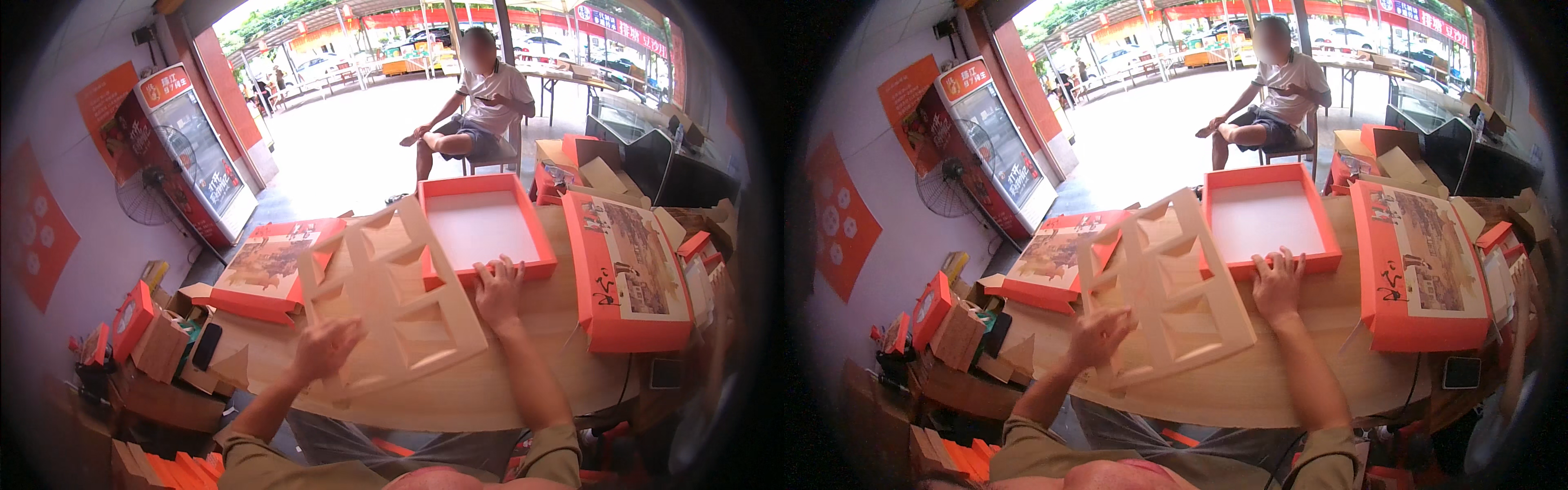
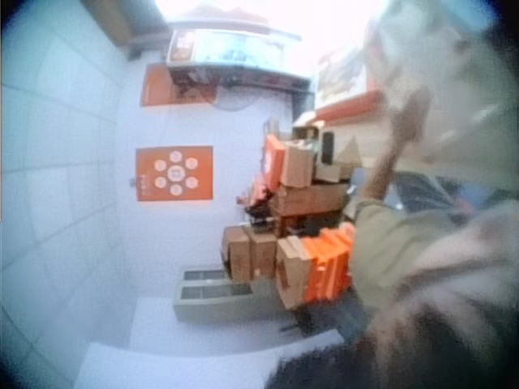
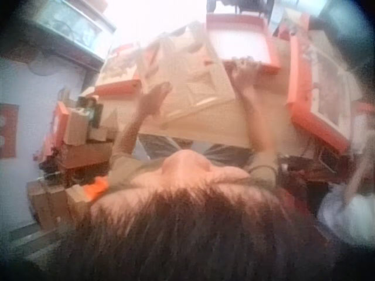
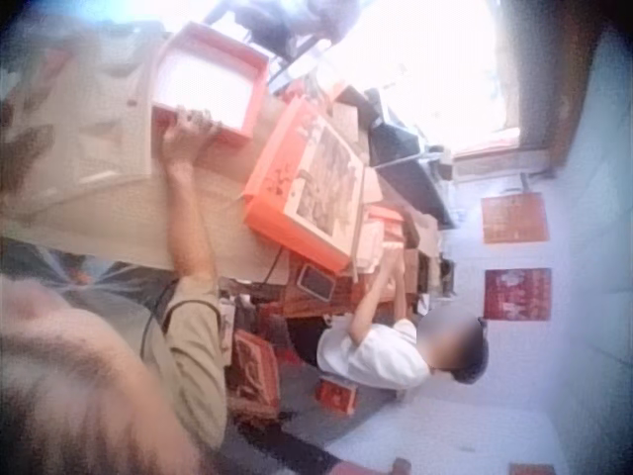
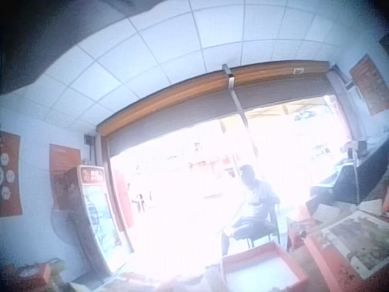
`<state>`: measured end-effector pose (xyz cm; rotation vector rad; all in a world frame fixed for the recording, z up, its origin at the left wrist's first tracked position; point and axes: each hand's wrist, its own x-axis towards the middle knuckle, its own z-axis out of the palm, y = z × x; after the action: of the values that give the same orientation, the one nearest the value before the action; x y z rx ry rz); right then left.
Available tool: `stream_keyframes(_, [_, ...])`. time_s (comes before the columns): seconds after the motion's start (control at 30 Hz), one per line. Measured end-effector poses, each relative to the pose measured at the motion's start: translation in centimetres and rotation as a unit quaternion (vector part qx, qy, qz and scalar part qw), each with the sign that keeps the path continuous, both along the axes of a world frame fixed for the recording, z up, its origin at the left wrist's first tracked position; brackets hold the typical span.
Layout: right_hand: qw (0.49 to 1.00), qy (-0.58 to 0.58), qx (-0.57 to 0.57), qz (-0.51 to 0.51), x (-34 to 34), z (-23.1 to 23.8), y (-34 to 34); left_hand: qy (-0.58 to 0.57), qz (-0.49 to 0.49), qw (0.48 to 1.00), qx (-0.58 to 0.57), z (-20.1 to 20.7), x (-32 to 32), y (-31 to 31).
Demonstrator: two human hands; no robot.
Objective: The person assembles cardboard gift boxes by folding pre-cut pieces, placing cardboard divider inserts into the boxes, and stacking the completed boxes and components on a table.
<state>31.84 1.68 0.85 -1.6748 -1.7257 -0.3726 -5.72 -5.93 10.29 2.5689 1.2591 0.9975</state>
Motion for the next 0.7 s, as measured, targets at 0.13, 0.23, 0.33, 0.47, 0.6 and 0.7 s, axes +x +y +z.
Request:
stream_keyframes(0.13, [0.999, 0.008, 0.008, -0.034, 2.3, -0.1, -0.2, 0.036, 0.02, 0.999, -0.025, -3.2, 0.7, -5.5])
stream_keyframes(0.23, [0.999, 0.021, 0.004, -0.025, 3.4, 0.2, -0.4, 0.057, 0.062, 0.995, -0.062, -3.9, 2.3, -8.5])
stream_keyframes(0.33, [0.998, 0.066, 0.021, 0.009, 3.4, 0.9, 0.0, 0.069, 0.086, 0.989, -0.104, -4.3, 3.6, -9.8])
stream_keyframes(0.47, [0.986, 0.138, 0.0, 0.096, 3.1, 4.7, -1.9, 0.073, 0.094, 0.98, -0.16, -3.8, 4.6, -10.0])
stream_keyframes(0.6, [0.952, 0.178, -0.122, 0.219, -0.1, 9.7, -6.0, 0.098, 0.102, 0.968, -0.208, -2.4, 5.9, -10.2])
stream_keyframes(0.7, [0.945, 0.089, -0.197, 0.244, -1.7, 7.1, -7.6, 0.108, 0.065, 0.972, -0.198, -1.8, 6.8, -10.7])
